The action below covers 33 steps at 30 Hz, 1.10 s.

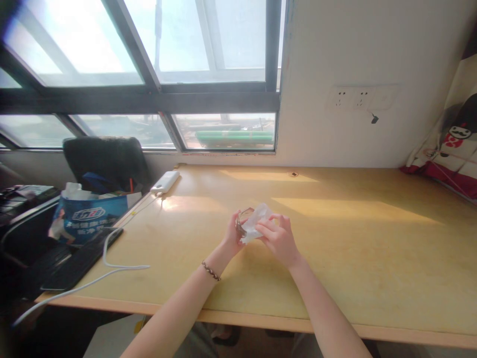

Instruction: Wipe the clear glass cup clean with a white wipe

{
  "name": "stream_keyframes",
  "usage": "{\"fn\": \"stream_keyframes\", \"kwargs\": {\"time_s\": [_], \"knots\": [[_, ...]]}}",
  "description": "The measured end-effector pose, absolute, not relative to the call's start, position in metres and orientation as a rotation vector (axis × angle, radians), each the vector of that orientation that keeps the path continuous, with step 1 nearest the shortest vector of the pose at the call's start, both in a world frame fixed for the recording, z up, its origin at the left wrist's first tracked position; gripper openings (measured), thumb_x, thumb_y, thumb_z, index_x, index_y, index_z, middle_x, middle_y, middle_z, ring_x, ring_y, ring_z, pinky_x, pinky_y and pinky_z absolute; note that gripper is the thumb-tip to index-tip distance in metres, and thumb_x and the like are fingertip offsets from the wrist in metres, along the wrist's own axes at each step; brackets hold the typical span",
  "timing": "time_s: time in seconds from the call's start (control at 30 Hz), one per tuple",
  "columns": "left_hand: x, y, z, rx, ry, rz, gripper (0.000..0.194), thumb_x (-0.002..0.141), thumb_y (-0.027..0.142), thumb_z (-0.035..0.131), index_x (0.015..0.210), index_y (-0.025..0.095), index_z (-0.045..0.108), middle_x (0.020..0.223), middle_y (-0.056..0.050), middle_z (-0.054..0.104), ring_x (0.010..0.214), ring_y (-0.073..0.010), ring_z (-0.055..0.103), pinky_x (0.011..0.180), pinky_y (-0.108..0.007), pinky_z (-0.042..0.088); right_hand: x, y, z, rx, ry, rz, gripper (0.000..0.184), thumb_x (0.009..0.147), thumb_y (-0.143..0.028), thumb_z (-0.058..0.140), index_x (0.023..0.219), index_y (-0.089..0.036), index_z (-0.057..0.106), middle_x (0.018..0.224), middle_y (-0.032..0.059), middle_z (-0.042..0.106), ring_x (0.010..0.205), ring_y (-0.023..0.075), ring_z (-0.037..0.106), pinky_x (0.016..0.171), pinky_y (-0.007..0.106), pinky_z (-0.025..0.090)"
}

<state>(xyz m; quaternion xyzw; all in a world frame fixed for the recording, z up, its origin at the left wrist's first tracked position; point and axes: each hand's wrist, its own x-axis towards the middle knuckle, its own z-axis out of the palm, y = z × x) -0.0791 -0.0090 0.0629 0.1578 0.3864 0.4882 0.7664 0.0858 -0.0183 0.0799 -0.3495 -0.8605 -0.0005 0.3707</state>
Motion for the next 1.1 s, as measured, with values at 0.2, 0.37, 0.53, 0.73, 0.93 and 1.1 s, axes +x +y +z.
{"fn": "stream_keyframes", "kwargs": {"time_s": [0.2,0.37,0.53,0.73,0.93,1.1], "knots": [[-0.081,-0.008,0.064,0.325,0.738,1.049,0.048,0.072,0.055,0.040,0.084,0.013,0.058,0.047,-0.001,0.053,0.031,-0.0081,0.040,0.026,-0.017,0.019,0.091,-0.015,0.077,-0.914,-2.092,0.090,0.027,0.081,-0.029,0.053,0.107,-0.030,0.059,0.104,0.0024,0.065,0.090,0.0216,0.051,0.080,0.037,0.036],[-0.084,-0.009,0.068,0.347,0.618,1.108,0.046,0.074,0.049,0.036,0.086,0.010,0.058,0.071,-0.011,0.064,0.031,-0.0063,0.039,0.026,-0.017,0.018,0.095,-0.006,0.068,-1.179,-1.632,0.446,0.023,0.076,-0.038,0.055,0.080,-0.019,0.068,0.075,0.0046,0.067,0.076,0.0212,0.057,0.069,0.031,0.043],[-0.085,-0.009,0.068,0.379,0.617,1.181,0.048,0.072,0.050,0.040,0.090,0.010,0.060,0.086,-0.014,0.064,0.039,-0.0101,0.049,0.026,-0.018,0.022,0.092,0.002,0.065,-1.113,-1.030,1.310,0.037,0.064,-0.043,0.064,0.088,-0.014,0.062,0.070,0.0031,0.067,0.061,0.0193,0.061,0.057,0.028,0.047],[-0.084,-0.009,0.067,0.411,0.619,1.201,0.047,0.074,0.050,0.039,0.089,0.012,0.061,0.085,-0.011,0.065,0.038,-0.0099,0.048,0.026,-0.019,0.025,0.084,-0.004,0.069,-0.970,-0.899,1.609,0.035,0.066,-0.040,0.064,0.092,-0.016,0.061,0.078,0.0050,0.068,0.065,0.0197,0.064,0.059,0.028,0.050],[-0.083,-0.012,0.072,0.484,0.607,1.233,0.048,0.075,0.048,0.039,0.102,0.014,0.058,0.103,-0.011,0.061,0.048,-0.0156,0.059,0.037,-0.027,0.041,0.079,-0.010,0.078,-0.957,-0.920,1.569,0.044,0.073,-0.048,0.055,0.105,-0.019,0.054,0.095,0.0068,0.066,0.078,0.0208,0.063,0.062,0.028,0.050],[-0.084,-0.014,0.073,0.500,0.579,1.235,0.046,0.076,0.046,0.040,0.109,0.017,0.054,0.114,-0.012,0.056,0.053,-0.0190,0.062,0.043,-0.031,0.046,0.083,-0.009,0.077,-1.150,-1.047,1.382,0.036,0.067,-0.049,0.061,0.080,-0.016,0.060,0.058,-0.0002,0.060,0.046,0.0111,0.052,0.040,0.020,0.036]]}}
